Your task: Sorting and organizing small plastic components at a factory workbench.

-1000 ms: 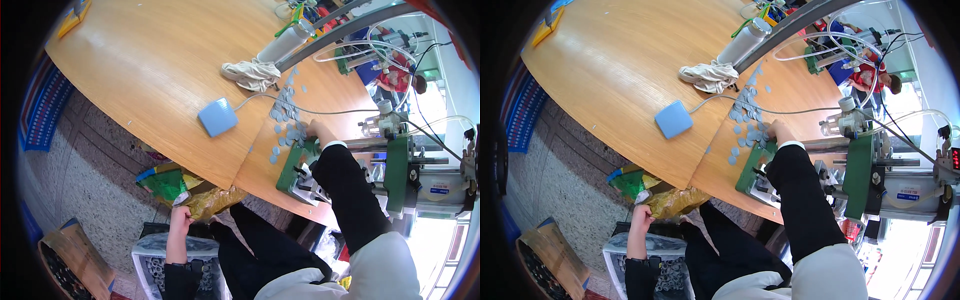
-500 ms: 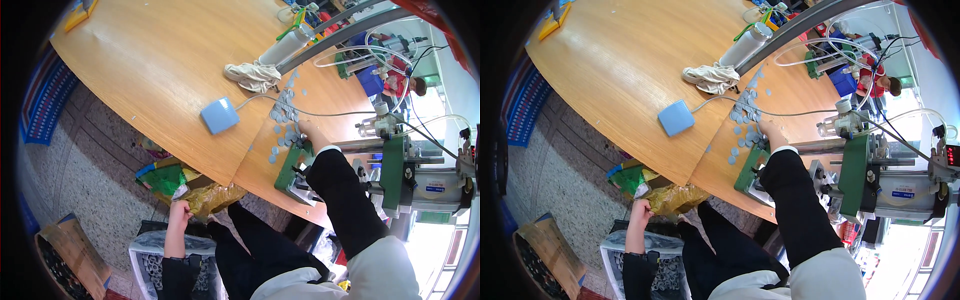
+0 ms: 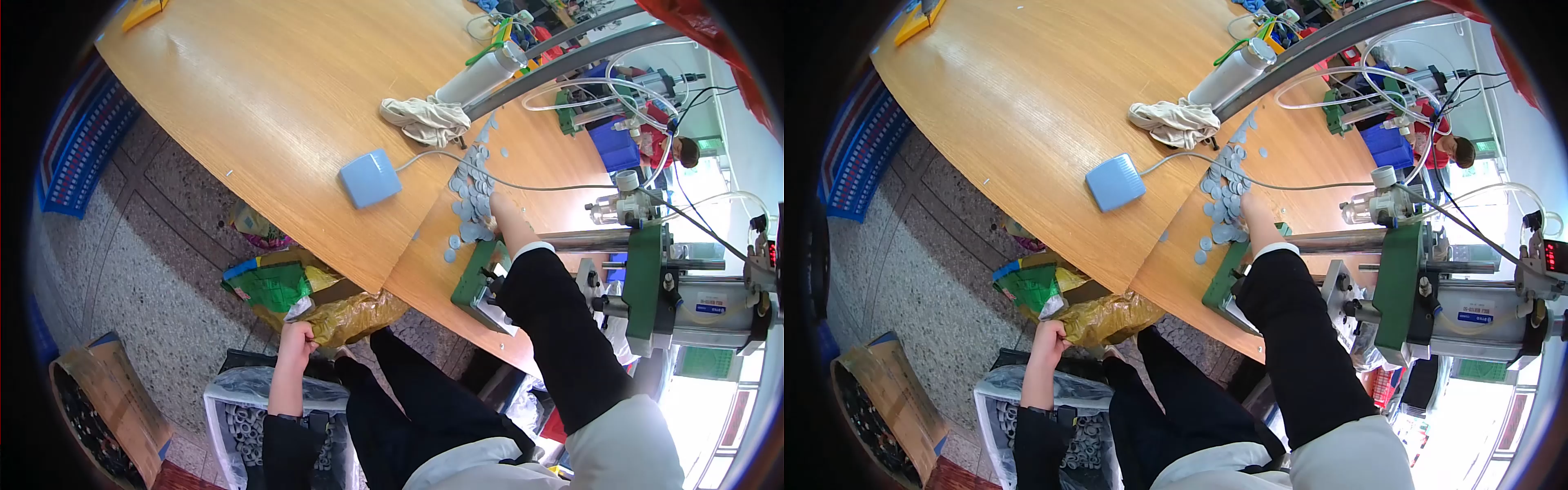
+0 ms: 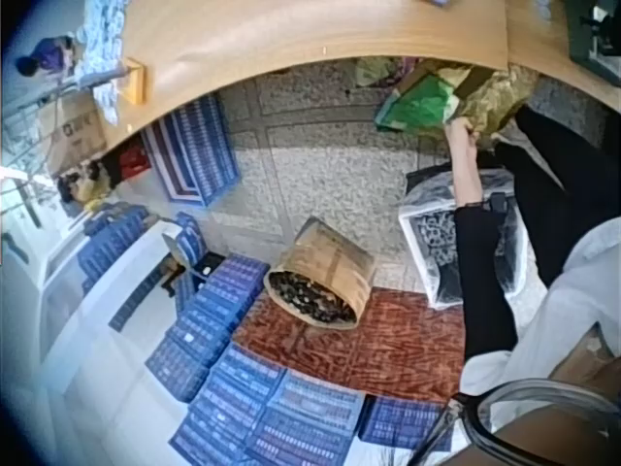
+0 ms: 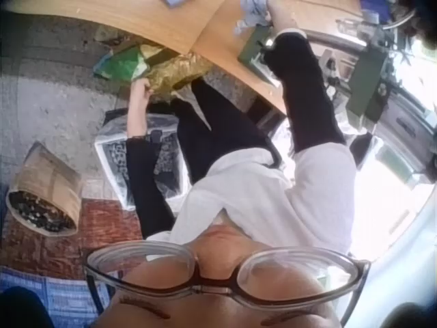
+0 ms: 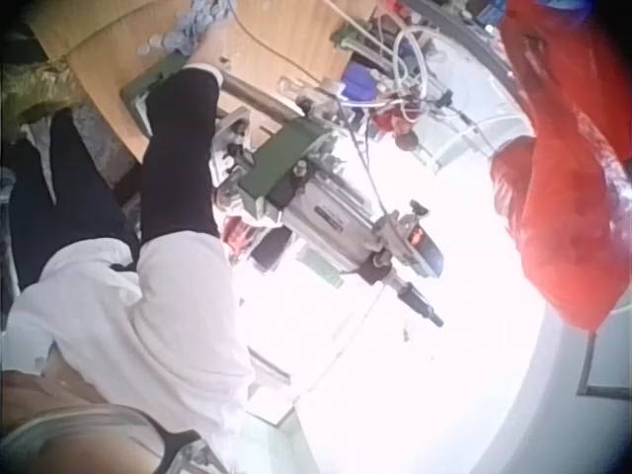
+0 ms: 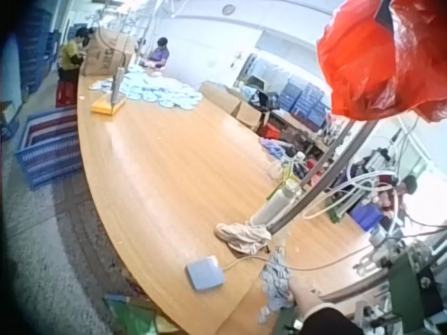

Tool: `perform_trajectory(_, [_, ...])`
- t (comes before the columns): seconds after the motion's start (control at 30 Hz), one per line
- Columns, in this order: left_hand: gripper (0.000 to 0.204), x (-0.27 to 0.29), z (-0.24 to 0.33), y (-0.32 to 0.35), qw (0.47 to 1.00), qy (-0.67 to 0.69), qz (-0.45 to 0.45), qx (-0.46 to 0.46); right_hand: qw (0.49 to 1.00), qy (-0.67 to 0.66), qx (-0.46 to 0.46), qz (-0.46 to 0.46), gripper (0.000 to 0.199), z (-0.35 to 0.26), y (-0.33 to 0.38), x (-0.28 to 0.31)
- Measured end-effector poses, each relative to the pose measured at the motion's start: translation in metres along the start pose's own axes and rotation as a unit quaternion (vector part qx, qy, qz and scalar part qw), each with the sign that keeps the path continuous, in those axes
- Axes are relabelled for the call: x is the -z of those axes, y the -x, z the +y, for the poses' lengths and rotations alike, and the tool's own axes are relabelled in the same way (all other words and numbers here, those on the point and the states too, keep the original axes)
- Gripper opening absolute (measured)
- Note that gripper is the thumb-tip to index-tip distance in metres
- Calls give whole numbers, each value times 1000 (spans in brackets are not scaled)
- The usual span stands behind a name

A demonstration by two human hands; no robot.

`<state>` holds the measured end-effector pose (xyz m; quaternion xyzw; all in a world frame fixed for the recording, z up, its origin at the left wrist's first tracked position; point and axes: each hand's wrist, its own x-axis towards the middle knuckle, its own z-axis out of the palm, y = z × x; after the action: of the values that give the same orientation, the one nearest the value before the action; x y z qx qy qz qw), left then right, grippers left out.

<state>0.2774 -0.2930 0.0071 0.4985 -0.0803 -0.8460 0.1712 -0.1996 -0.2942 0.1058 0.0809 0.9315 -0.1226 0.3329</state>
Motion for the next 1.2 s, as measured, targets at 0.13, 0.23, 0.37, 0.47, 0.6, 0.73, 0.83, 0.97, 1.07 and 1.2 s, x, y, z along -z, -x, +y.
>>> perform_trajectory(0.13, [8, 4, -1, 1, 1000, 0, 15, -8, 988, 91, 116, 36, 33, 6, 20, -18])
perform_trajectory(0.23, [8, -12, -2, -7, 1000, 8, -7, -3, 872, 421, 242, 57, 31, -3, -1, -10])
perform_trajectory(0.37, [9, -4, 0, -4, 1000, 10, 20, 1, 928, 300, 185, 121, 31, 3, 48, -48])
perform_trajectory(0.47, [10, -10, 3, 0, 1000, -3, 30, 3, 927, 313, 201, 46, 29, -5, 68, -42])
perform_trajectory(0.6, [10, -23, 7, 1, 1000, 9, -3, -5, 951, 116, 243, 152, 43, -12, 23, -11])
perform_trajectory(0.73, [18, -5, -4, -3, 1000, -1, 17, 6, 920, 44, 325, 215, 65, -2, -10, -32])
perform_trajectory(0.83, [26, -1, -4, 2, 999, -14, 48, 23, 952, 73, 255, 153, 70, -6, 5, -41])
perform_trajectory(0.97, [28, -1, -5, -1, 999, -16, 16, 39, 942, 66, 290, 156, 67, -10, 14, -38])
perform_trajectory(1.07, [29, -13, -4, 6, 998, -36, -21, 44, 927, 57, 320, 186, 61, 6, 17, -59])
perform_trajectory(1.2, [38, -31, -17, 14, 996, -72, 18, 52, 923, 6, 343, 177, 52, 24, 16, -68])
